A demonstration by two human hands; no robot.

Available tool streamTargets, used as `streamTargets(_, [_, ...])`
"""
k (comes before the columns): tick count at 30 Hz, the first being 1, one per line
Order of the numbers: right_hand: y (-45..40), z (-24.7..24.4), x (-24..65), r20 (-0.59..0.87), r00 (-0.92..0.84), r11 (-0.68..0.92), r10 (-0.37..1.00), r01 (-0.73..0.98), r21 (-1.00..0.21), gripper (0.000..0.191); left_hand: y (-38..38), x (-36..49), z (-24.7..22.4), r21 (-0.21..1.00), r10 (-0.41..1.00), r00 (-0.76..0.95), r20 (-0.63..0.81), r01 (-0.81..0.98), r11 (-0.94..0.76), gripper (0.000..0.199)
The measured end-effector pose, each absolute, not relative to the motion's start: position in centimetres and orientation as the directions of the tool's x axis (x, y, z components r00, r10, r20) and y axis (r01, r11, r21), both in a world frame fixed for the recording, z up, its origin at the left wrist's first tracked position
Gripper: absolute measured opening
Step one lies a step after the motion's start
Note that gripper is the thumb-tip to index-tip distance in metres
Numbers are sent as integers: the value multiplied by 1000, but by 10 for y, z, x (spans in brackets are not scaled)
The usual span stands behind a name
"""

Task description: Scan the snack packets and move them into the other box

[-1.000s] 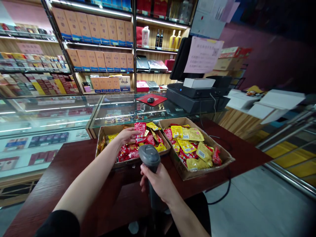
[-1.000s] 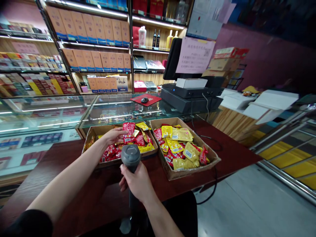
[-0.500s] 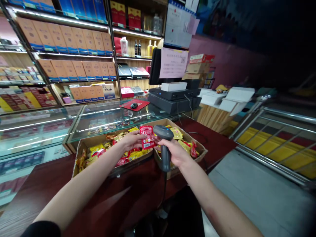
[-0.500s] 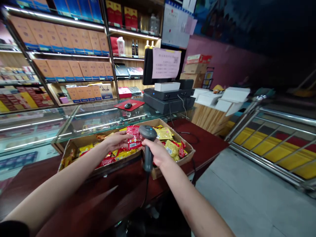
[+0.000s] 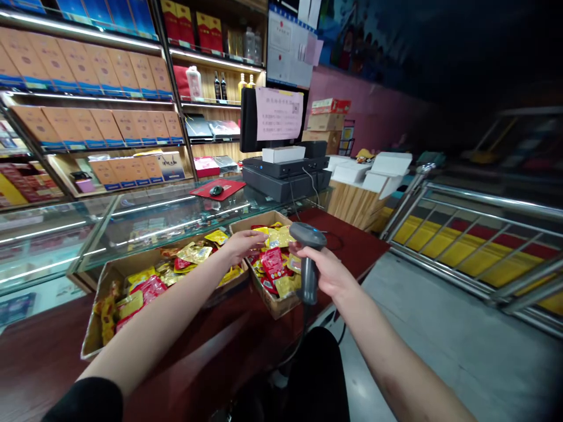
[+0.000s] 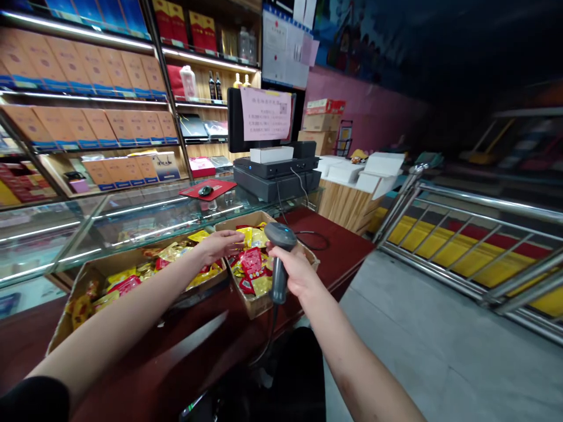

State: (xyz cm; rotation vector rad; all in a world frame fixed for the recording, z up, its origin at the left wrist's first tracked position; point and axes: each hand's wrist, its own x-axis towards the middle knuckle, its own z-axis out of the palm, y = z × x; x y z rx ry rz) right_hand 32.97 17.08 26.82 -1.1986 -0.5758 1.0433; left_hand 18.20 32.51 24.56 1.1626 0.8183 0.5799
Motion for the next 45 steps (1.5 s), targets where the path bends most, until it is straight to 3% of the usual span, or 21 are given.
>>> streamTargets(8, [185,262,275,-160,258,-32,953,-440,-898,26,360,71,246,961,885,402,-235,-42,275,41])
streamTargets(14, [200,247,213,-156,73,-98,985,-505,-857,24,369,2,215,918,921,172,-350,-133,374,27])
streamTargets(19, [212,232,177,-205,4,-173,979,-516,-839,28,371,-7,189,882,879,102,-465,-34,470,26])
streamTargets(28, [223,221,165,-209,-4,-179,978,-529,-829,29,392,10,181,879,879,-7,-476,-40,476,40])
streamTargets(31, [221,219,166,-207,-8,-179,978,-532,-828,29,397,9,181,877,878,-18,-479,-44,478,43])
streamTargets(38, [207,224,159,-153,8,-138,988,-397,-908,33,394,-13,192,895,890,128,-438,-34,446,22])
streamTargets(45, [185,226,137,-161,-40,-166,986,-268,-949,37,381,-19,202,901,886,186,-425,-2,433,28])
